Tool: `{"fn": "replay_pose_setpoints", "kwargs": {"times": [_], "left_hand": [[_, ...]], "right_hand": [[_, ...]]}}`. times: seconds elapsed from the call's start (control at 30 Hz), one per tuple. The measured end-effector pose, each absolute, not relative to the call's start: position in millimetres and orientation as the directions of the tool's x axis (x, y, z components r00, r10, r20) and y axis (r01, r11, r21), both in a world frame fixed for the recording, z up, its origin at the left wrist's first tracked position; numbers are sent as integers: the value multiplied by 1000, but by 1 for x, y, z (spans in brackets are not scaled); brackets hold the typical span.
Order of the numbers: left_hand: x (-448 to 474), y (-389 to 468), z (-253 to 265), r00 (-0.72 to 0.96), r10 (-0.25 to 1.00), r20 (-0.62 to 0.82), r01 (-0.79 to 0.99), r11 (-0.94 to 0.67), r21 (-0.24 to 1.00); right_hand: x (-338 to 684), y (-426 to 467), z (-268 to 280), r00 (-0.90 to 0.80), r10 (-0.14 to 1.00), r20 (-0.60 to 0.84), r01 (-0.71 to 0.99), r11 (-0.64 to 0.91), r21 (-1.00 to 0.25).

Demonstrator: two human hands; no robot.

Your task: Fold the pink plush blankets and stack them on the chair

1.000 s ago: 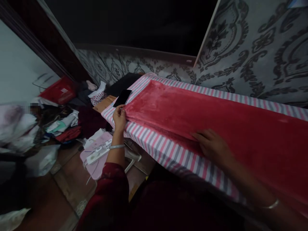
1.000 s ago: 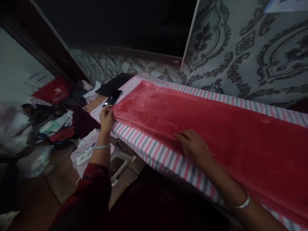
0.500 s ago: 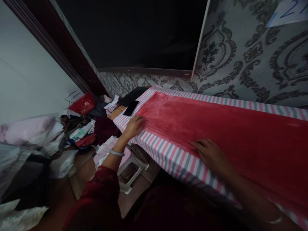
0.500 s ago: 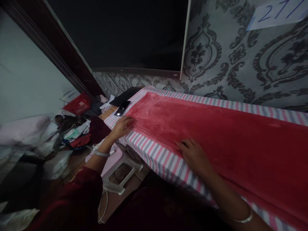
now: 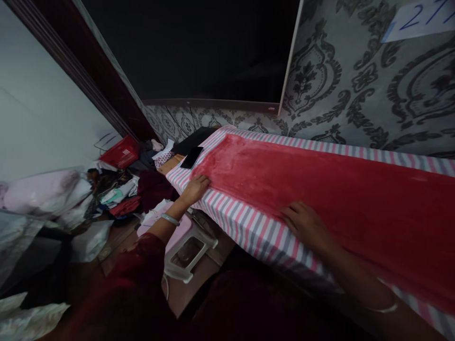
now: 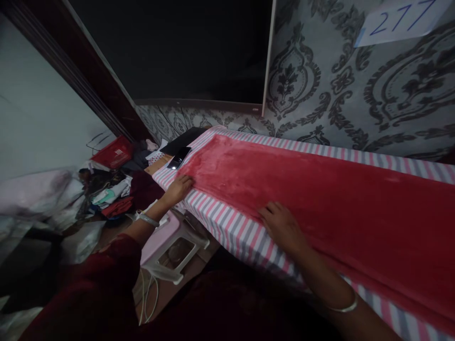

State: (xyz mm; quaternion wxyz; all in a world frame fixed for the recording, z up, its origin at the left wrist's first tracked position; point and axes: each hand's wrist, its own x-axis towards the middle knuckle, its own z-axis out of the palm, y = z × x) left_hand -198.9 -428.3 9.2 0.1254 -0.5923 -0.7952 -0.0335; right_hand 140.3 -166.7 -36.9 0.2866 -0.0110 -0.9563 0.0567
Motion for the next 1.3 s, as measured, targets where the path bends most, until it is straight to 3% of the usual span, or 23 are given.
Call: {"fn": "replay_pose_setpoints", "kwargs": {"times": [0.33, 0.47, 0.57, 0.7, 0.87, 0.93, 1.03, 1.1, 1.2, 1.3], "left_hand": [[-186, -389, 31, -343, 868, 358, 937, 343, 67], [-174, -349, 31, -379, 887, 265, 923, 383, 38], [-172, -336, 23, -536, 834, 132, 844, 535, 44], [-175, -333, 12, -625, 781, 15, 780, 624, 49], [-176, -338, 15, -613, 789, 44, 790, 610, 64], [-171, -340, 18, -599, 792, 120, 801, 593, 86], [-147, -334, 22, -463, 829, 312, 885, 450, 118], [-116, -324, 20, -262, 887, 380, 964, 227, 137], [-52, -305, 14, 101, 920, 379, 975, -166, 145], [4, -285, 6, 278, 888, 367, 934, -339, 113]], "right_hand": [[170, -170, -19, -870, 162, 466, 75, 977, -200], [213, -149, -10, -832, 318, 454, 283, 948, -146], [251, -139, -19, -796, 451, 405, 471, 880, -54], [279, -140, -39, -812, 502, 298, 526, 850, 3], [279, -140, -47, -787, 519, 334, 526, 847, -77], [283, -136, -45, -774, 510, 375, 493, 857, -148], [305, -129, -38, -723, 530, 444, 466, 848, -253], [324, -126, -32, -687, 563, 459, 490, 826, -280], [353, -123, -26, -653, 616, 441, 563, 784, -262], [373, -122, -26, -622, 657, 427, 635, 742, -217]]}}
